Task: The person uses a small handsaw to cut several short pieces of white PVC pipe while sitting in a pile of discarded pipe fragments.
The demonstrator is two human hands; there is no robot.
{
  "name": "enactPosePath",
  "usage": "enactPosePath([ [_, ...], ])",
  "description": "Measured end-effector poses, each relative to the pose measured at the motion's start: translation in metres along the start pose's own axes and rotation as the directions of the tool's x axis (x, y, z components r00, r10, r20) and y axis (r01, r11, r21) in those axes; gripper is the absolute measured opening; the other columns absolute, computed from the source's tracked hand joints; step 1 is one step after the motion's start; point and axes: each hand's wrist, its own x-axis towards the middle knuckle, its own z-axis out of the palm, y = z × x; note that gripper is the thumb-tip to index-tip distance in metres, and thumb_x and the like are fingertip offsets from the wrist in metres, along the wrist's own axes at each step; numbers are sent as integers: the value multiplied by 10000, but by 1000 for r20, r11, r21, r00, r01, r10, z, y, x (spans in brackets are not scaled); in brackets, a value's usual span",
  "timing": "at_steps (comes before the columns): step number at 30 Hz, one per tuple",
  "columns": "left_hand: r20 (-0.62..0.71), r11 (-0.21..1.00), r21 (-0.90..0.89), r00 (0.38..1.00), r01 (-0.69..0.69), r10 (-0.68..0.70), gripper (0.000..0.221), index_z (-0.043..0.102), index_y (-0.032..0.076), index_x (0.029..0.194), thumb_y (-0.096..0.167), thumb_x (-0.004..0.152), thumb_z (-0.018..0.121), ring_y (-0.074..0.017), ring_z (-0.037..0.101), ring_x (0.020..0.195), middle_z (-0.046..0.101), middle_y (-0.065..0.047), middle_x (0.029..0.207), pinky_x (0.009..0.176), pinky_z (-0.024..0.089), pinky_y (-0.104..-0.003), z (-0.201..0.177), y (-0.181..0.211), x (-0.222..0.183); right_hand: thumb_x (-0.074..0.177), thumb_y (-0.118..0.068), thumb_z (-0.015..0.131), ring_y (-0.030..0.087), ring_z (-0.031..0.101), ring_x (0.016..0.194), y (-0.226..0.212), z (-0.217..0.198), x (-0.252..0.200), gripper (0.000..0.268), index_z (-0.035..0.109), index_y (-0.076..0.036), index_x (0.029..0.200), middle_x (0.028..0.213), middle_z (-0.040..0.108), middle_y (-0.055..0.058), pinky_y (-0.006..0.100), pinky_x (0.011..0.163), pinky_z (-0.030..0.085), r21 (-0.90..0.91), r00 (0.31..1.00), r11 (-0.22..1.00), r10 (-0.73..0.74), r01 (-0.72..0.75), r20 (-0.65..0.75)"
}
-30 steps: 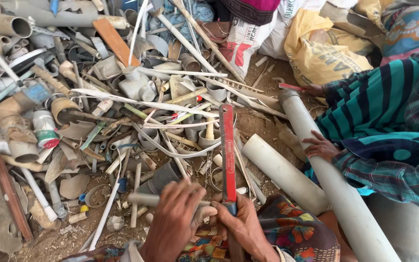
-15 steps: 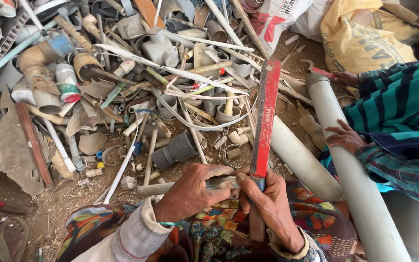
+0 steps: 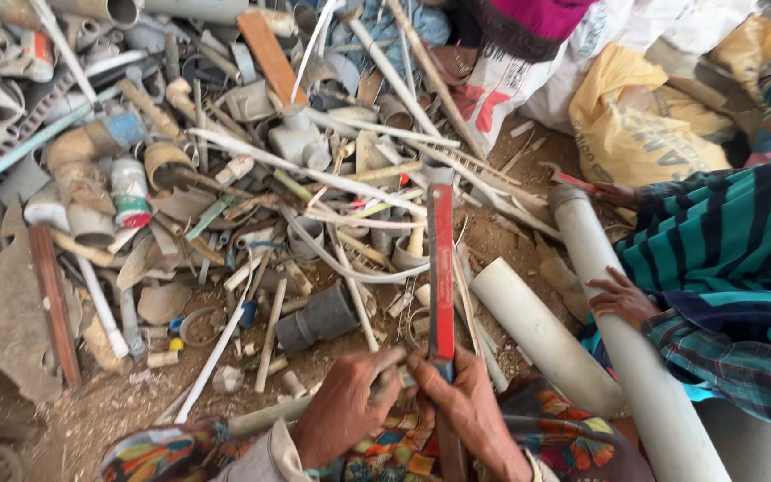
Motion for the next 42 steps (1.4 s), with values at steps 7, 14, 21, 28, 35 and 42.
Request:
enactPosePath([
  [7, 242, 986, 76, 957, 148, -162, 509, 684, 25, 1226, 430, 918, 690, -200, 710, 627, 753, -136, 837, 615, 582, -353, -18, -27, 7, 974, -289, 659, 98, 558, 418, -1, -15, 32, 302, 679, 12, 980, 598, 649, 21, 273, 368, 456, -162, 994, 982, -90, 99, 61],
  [14, -50, 878, -221, 894, 425, -446, 620, 609, 37, 1291, 528, 914, 570, -175, 685, 515, 772, -105, 835, 483, 585, -356, -29, -34, 13, 1025, -215, 528, 173, 576, 420, 6, -3, 27, 195, 594, -33, 1000, 559, 605, 87, 356, 361, 443, -644, 968, 725, -217, 246, 125],
  [21, -49, 922, -167, 931, 350, -362, 588, 699, -6, 1178, 526, 942, 615, -130, 729, 551, 770, -110, 817, 475, 557, -261, -22, -33, 9, 992, -102, 550, 369, 627, 504, 53, 2, 33, 171, 486, 14, 1100, 625, 617, 175, 465, 444, 480, -767, 893, 464, -307, 443, 330],
  [28, 0, 842, -422, 929, 337, -371, 528, 684, 12, 1164, 472, 913, 624, -128, 684, 491, 699, -73, 795, 376, 518, -258, -20, -9, 4, 995, -117, 563, 319, 600, 480, 54, -3, 35, 148, 475, -9, 1044, 609, 594, 147, 438, 403, 455, -799, 812, 261, -409, 542, 417],
  [35, -51, 850, -392, 914, 352, -402, 352, 664, -48, 1012, 294, 940, 622, -137, 626, 417, 648, -86, 688, 334, 464, -276, -17, -16, 5, 1016, -131, 555, 245, 546, 352, 42, -6, 48, 137, 505, -3, 1032, 482, 544, 80, 400, 317, 416, -782, 823, 286, -336, 553, 459],
  [42, -86, 853, -337, 889, 398, -449, 238, 623, -42, 962, 189, 910, 605, -158, 612, 393, 609, -95, 641, 353, 506, -298, -6, -29, 7, 1045, -135, 558, 217, 506, 324, 41, -5, 49, 149, 528, -31, 943, 460, 504, 67, 392, 305, 385, -760, 808, 288, -303, 583, 505],
])
